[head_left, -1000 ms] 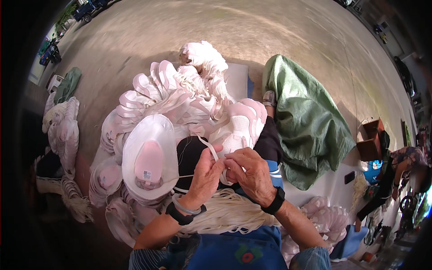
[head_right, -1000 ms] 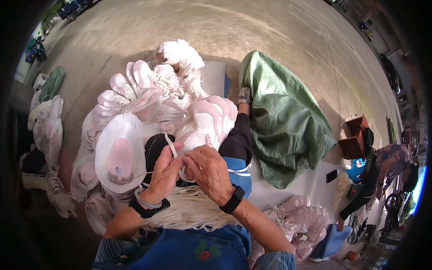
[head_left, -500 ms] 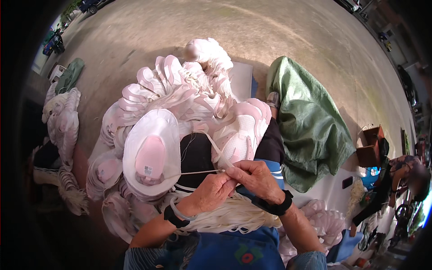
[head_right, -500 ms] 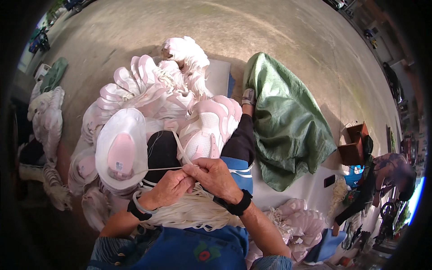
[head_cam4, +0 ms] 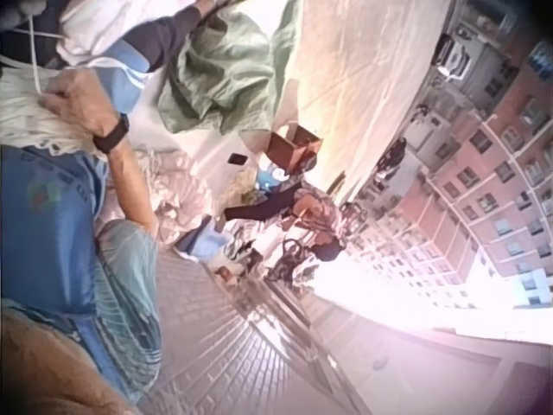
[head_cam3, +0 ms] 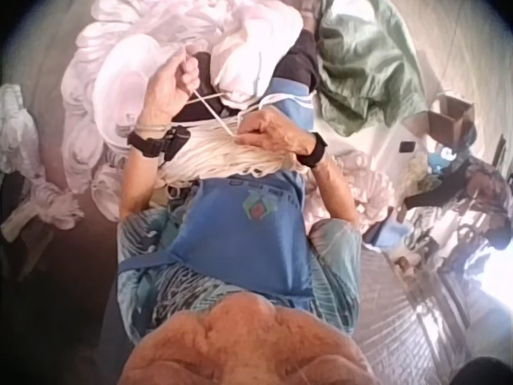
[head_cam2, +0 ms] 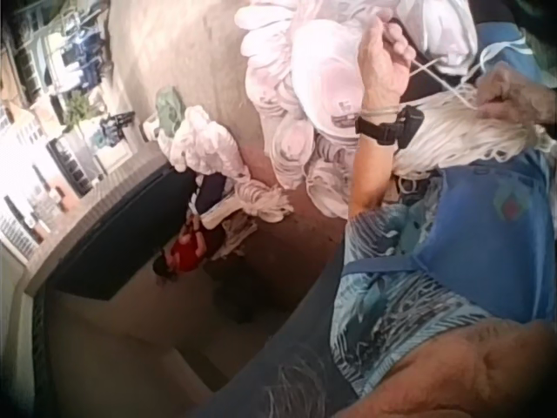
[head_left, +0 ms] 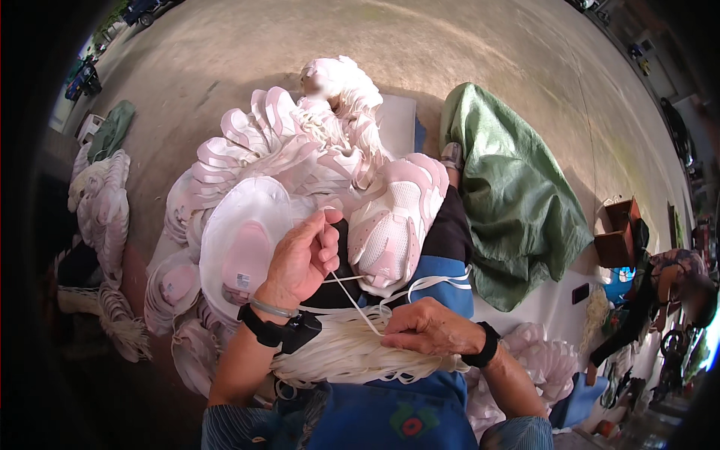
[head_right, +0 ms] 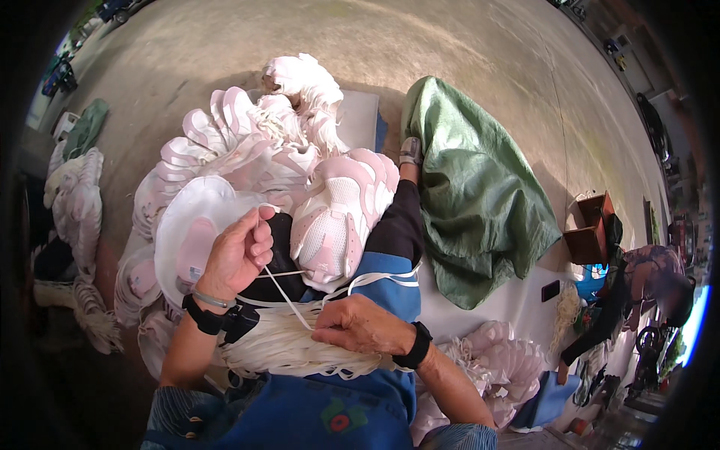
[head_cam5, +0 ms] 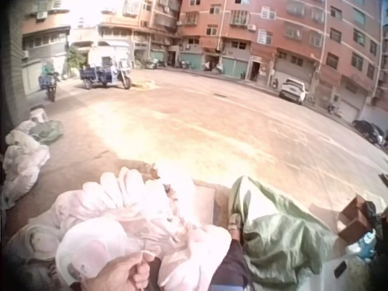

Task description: The recorder is lacing and organizing a large pile of pink and white sneakers outdoors.

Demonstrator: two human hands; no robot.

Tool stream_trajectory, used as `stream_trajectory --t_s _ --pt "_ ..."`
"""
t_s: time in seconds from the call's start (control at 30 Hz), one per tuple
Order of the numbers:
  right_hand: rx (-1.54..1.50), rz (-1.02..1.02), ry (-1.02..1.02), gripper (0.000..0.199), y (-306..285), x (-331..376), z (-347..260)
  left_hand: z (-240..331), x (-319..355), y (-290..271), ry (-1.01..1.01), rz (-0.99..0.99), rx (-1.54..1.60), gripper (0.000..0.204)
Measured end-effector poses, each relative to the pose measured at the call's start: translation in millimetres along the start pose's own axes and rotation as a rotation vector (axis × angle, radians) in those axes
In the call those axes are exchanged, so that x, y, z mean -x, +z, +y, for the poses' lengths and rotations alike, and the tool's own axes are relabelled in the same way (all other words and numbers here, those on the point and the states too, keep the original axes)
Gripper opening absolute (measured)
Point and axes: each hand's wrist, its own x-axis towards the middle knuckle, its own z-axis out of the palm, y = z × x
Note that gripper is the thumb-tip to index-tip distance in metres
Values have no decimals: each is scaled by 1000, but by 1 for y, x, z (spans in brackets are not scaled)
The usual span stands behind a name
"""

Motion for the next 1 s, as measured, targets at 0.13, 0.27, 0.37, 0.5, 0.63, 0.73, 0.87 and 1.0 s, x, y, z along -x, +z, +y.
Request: stream_trajectory --t_s 0.13,0.27,0.37,0.5,0.63,0.73,0.87,1.0 --pt "10 228 96 26 -17 14 21 24 16 9 72 79 -111 30" --pt "-10 543 270 38 -46 3 28 16 15 12 149 145 -627 28" --pt "-31 603 354 27 -53 -10 31 12 8 19 12 48 -740 25" --pt "61 684 166 21 -50 -28 41 -9 -11 22 396 71 -1221 25" --pt "151 769 144 23 -43 -40 56 -23 -14 25 580 41 -1550 24" --pt "279 899 177 30 -49 -48 55 -32 -19 21 648 73 -1693 29" --pt "522 1025 122 46 -66 -74 51 -31 -17 25 481 73 -1716 37" --pt "563 965 137 49 -82 -91 53 -35 -15 25 388 60 -1784 46"
